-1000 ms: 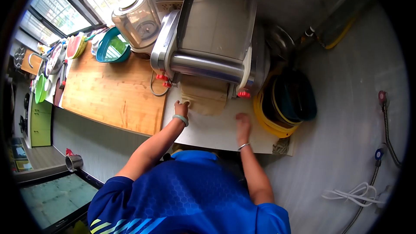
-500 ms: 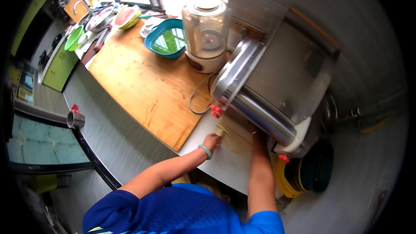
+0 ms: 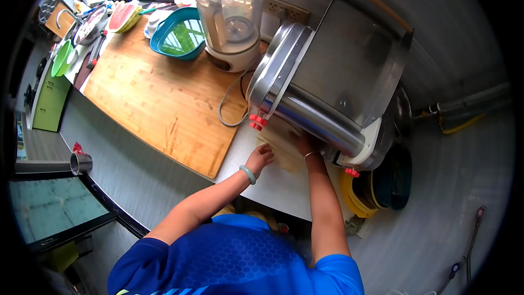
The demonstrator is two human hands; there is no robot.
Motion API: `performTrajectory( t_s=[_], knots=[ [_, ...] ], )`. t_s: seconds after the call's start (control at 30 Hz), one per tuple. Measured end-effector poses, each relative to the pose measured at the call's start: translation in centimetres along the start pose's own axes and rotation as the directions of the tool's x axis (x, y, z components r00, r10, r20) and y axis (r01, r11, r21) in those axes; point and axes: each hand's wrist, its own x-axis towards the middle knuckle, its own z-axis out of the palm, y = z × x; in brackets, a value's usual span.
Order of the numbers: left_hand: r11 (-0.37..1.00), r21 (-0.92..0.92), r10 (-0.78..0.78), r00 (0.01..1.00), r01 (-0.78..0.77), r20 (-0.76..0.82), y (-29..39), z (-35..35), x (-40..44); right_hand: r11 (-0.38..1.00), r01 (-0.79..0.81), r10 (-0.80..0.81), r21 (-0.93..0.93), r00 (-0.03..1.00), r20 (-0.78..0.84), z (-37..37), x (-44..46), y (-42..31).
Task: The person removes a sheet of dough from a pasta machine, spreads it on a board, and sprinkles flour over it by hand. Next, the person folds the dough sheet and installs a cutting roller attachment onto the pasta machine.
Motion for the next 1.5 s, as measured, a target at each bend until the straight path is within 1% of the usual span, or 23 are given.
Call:
performTrajectory(
  t_s=[0.17, 0.27, 0.33, 0.4, 0.47, 0.53, 0.57, 0.6, 0.67, 0.7, 0.73, 0.8, 0.87, 0.97, 1.0, 1.07, 1.13, 1.2, 1.27, 1.37, 1.4, 1.43, 1.5],
  knots=[
    [0.988, -0.152, -0.01, 1.0, 0.012, 0.009, -1.4, 0.2, 1.8, 0.986, 0.13, -0.135, -0.1, 0.99, -0.043, -2.2, -2.4, -1.2],
    [0.953, -0.296, -0.034, 0.995, 0.061, 0.095, -1.6, -0.2, 1.5, 0.993, 0.103, -0.097, -0.052, 0.99, 0.1, -3.4, -4.8, -3.3],
    [0.929, -0.358, -0.051, 0.992, 0.09, 0.118, -1.2, -0.3, 0.4, 0.97, -0.118, 0.071, 0.211, 0.973, 0.219, -5.6, -7.0, -5.3],
    [0.974, -0.212, -0.08, 0.997, 0.078, -0.003, 0.4, -0.3, -2.3, 0.937, -0.156, 0.081, 0.314, 0.967, 0.242, -7.1, -8.8, -5.7],
    [0.987, -0.139, -0.069, 0.996, 0.077, 0.063, 3.4, -0.4, -5.8, 0.889, -0.198, 0.087, 0.412, 0.958, 0.274, -7.0, -10.6, -5.4],
    [0.998, 0.05, 0.036, 0.997, -0.033, -0.065, 5.1, -0.7, -8.4, 0.41, -0.26, 0.005, 0.874, 0.959, 0.283, -6.1, -12.5, -5.1],
    [0.987, 0.117, 0.124, 0.985, -0.11, -0.119, 6.1, -0.5, -9.4, 0.221, -0.327, -0.004, 0.919, 0.942, 0.336, -6.1, -13.4, -5.6],
    [0.987, 0.12, 0.118, 0.986, -0.103, -0.12, 5.4, -0.9, -8.8, 0.216, -0.332, 0.0, 0.918, 0.94, 0.34, -5.1, -14.1, -6.1],
    [0.656, 0.62, 0.586, 0.809, -0.431, -0.057, 2.7, -2.7, -5.8, -0.161, -0.35, 0.065, 0.923, 0.929, 0.364, -1.5, -15.0, -6.9],
    [0.52, 0.694, 0.688, 0.725, -0.499, 0.006, 1.4, -3.3, -4.2, -0.175, -0.329, 0.084, 0.928, 0.934, 0.347, 0.7, -15.0, -6.9],
    [0.517, 0.696, 0.685, 0.728, -0.498, 0.012, 1.3, -3.6, -3.6, -0.182, -0.328, 0.089, 0.927, 0.933, 0.348, 3.1, -15.0, -6.6],
    [0.646, 0.678, 0.422, 0.904, -0.351, 0.065, 1.4, -3.9, -2.7, -0.108, -0.337, 0.151, 0.935, 0.924, 0.351, 7.0, -15.2, -6.1],
    [0.622, 0.683, 0.472, 0.879, -0.383, 0.064, 0.3, -3.7, -2.4, -0.078, -0.328, 0.169, 0.941, 0.926, 0.337, 7.7, -15.6, -5.8],
    [0.626, 0.714, 0.418, 0.908, -0.314, 0.032, -0.5, -4.2, -2.8, 0.295, -0.449, 0.212, 0.844, 0.891, 0.4, 7.9, -15.7, -4.2],
    [0.624, 0.714, 0.411, 0.911, -0.318, 0.047, -0.3, -4.4, -2.9, 0.288, -0.452, 0.228, 0.844, 0.889, 0.398, 7.9, -16.2, -4.1],
    [0.626, 0.718, 0.273, 0.948, -0.305, 0.165, 0.2, -4.4, -3.0, 0.663, -0.316, 0.425, 0.678, 0.905, 0.006, 7.5, -16.9, -4.1],
    [0.733, 0.621, 0.142, 0.956, -0.277, 0.259, 0.4, -3.7, -3.3, 0.656, -0.269, 0.421, 0.706, 0.906, -0.047, 6.0, -17.8, -4.8],
    [0.857, 0.487, 0.034, 0.961, -0.17, 0.276, 3.1, -1.6, -5.8, 0.512, -0.165, 0.304, 0.843, 0.953, 0.001, 0.7, -18.5, -8.8],
    [0.799, 0.464, 0.191, 0.893, -0.383, 0.409, 4.0, -0.8, -6.7, 0.736, -0.099, 0.191, 0.67, 0.979, -0.065, -2.1, -18.9, -12.4],
    [0.782, 0.456, 0.216, 0.871, -0.425, 0.44, 8.5, 0.1, -9.1, 0.749, -0.093, 0.263, 0.656, 0.951, -0.165, -4.8, -18.3, -15.8],
    [0.769, 0.445, 0.248, 0.855, -0.459, 0.455, 9.3, 0.0, -9.6, 0.778, -0.206, 0.333, 0.594, 0.937, -0.11, -5.4, -18.0, -16.4],
    [0.842, 0.336, 0.227, 0.843, -0.422, 0.488, 9.8, -0.1, -10.3, 0.793, -0.315, 0.403, 0.521, 0.913, -0.063, -5.6, -17.9, -16.9],
    [0.917, 0.188, 0.212, 0.829, -0.352, 0.518, 10.7, -1.0, -11.0, 0.83, -0.25, 0.347, 0.5, 0.932, -0.11, -5.5, -17.8, -16.9]
  ],
)
